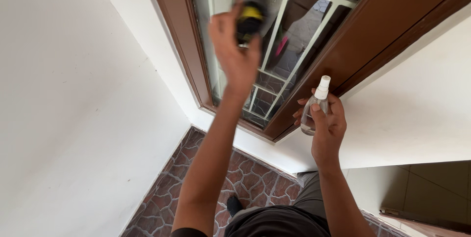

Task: The person cleans a glass window pane with a grid pattern using a spray bottle and a cloth. They repeatedly spray the glass and wipe it down with the cloth, covering different sections of the window.

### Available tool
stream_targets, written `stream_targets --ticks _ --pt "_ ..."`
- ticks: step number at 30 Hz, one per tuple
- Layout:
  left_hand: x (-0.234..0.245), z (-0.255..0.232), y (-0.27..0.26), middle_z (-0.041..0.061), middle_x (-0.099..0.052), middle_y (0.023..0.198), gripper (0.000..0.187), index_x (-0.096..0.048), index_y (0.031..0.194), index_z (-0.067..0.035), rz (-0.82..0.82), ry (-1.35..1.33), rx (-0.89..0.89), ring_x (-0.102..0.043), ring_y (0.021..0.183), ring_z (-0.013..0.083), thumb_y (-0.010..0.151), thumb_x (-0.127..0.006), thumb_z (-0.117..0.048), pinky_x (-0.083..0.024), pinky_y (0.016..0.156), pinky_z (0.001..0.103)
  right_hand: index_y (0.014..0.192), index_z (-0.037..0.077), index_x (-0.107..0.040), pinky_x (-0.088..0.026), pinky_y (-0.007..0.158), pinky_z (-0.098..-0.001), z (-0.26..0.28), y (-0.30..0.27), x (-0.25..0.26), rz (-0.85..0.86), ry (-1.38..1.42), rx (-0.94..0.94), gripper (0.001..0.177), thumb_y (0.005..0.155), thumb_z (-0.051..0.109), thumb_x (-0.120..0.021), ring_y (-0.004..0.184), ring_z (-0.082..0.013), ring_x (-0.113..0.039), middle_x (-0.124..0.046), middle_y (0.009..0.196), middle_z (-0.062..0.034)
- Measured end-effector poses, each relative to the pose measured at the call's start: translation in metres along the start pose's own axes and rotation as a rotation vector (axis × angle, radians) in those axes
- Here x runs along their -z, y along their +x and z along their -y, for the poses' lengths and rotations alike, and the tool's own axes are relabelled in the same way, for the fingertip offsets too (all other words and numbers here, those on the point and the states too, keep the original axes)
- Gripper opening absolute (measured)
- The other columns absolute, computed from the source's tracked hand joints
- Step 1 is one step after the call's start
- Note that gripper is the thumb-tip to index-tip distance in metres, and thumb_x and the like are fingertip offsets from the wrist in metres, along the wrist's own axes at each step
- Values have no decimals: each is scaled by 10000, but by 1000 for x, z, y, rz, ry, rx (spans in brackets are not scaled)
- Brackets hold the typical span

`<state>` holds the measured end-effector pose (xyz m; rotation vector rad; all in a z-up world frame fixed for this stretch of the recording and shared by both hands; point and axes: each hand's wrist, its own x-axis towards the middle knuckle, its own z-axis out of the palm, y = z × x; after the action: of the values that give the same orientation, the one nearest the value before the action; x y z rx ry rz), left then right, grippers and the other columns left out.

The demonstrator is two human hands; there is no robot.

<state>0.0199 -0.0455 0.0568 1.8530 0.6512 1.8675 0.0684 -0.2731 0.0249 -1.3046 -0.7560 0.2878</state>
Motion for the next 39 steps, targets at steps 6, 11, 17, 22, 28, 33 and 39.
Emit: stream_targets --ticks 6,11,17,22,28,33,39 --pt "-3 -51 -52 52 -561 1089 728 -635 1363 -184 278 -51 -62 -518 1019 250 680 -748 42 -471 894 361 1324 -31 -509 -591 656 -317 -3 2 6 -49 58 40 342 1069 195 -536 797 -192 -692 -681 1057 -152" --pt "12 -42 -97 66 -558 1122 698 -635 1343 -210 389 -146 35 -555 1079 263 693 -727 27 -480 963 369 1330 -30 -510 -594 662 -316 -9 3 4 -73 49 45 341 1075 196 -527 806 -184 -685 -672 1047 -147" --pt "16 3 -85 59 -629 1217 640 -661 1316 -217 322 -18 -109 -553 1122 250 756 -710 89 -476 995 397 1312 -10 -530 -593 650 -305 -18 0 -7 -22 52 -27 333 1054 200 -553 805 -174 -700 -688 1044 -137" --pt "13 75 -69 98 -566 1223 576 -554 1313 -124 60 -45 62 -552 1208 260 800 -697 96 -486 1081 419 1306 0 -542 -594 672 -305 -28 -4 -4 19 29 -65 332 1046 204 -578 821 -170 -701 -696 1055 -133" --pt "26 128 -90 146 -535 1229 414 -477 1343 -4 -78 -73 408 -578 1169 276 990 -691 -42 -530 1008 412 1279 5 -537 -598 685 -308 -43 -4 4 41 33 -69 311 1042 199 -590 824 -170 -702 -701 1058 -128" --pt "2 116 -112 140 -544 1205 457 -442 1335 14 -139 -96 572 -605 1069 263 963 -678 -110 -584 887 376 1274 11 -537 -599 687 -303 -46 -4 7 21 8 -100 306 1037 198 -591 822 -164 -705 -706 1056 -124" --pt "-25 33 -152 143 -565 1122 411 -566 1213 -5 -69 -127 489 -609 1011 269 839 -730 39 -531 881 392 1266 12 -542 -586 670 -293 -53 -5 3 12 30 -95 296 1037 191 -595 816 -159 -703 -707 1048 -115"
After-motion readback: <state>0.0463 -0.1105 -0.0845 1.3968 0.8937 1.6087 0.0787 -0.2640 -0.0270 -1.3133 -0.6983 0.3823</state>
